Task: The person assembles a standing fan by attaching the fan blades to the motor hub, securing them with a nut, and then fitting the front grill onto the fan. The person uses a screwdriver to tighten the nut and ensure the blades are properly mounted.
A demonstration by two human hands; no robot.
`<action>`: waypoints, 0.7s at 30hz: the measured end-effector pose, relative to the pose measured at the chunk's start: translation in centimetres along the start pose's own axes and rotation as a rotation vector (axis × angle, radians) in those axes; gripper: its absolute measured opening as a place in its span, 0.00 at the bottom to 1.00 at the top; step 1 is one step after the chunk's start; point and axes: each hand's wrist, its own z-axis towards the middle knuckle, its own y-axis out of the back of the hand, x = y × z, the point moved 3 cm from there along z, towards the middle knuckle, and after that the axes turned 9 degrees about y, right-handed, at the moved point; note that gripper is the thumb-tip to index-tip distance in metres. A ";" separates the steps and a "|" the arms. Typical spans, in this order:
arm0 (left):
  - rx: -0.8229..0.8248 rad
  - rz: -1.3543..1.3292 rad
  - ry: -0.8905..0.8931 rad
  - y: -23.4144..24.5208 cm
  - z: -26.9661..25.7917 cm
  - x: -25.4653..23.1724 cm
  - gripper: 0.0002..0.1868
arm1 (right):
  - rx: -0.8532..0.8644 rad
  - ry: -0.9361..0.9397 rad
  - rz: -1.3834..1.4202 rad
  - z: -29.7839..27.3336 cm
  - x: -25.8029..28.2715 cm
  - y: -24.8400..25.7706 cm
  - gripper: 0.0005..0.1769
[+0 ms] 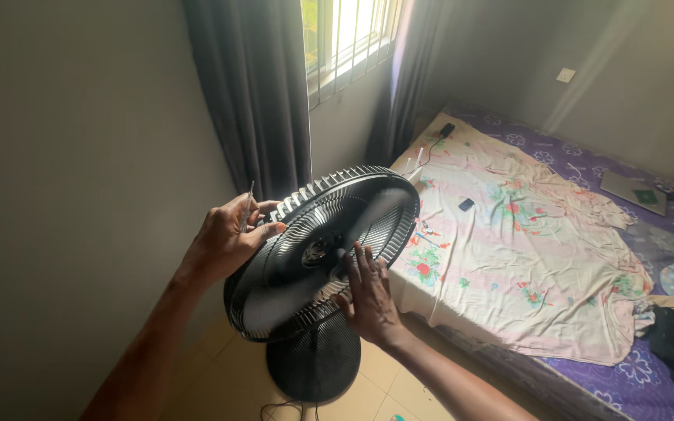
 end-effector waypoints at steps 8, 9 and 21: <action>-0.031 -0.004 -0.178 -0.4 0.3 1.0 0.20 | -0.008 -0.197 0.704 -3.0 1.7 -7.4 0.60; -0.029 0.009 -0.124 -0.4 0.4 0.9 0.20 | 0.060 -0.279 0.691 -3.4 2.4 -7.8 0.61; 0.048 -0.044 0.098 -0.1 -0.6 0.1 0.09 | -0.281 0.014 -0.004 -0.2 -2.0 4.1 0.41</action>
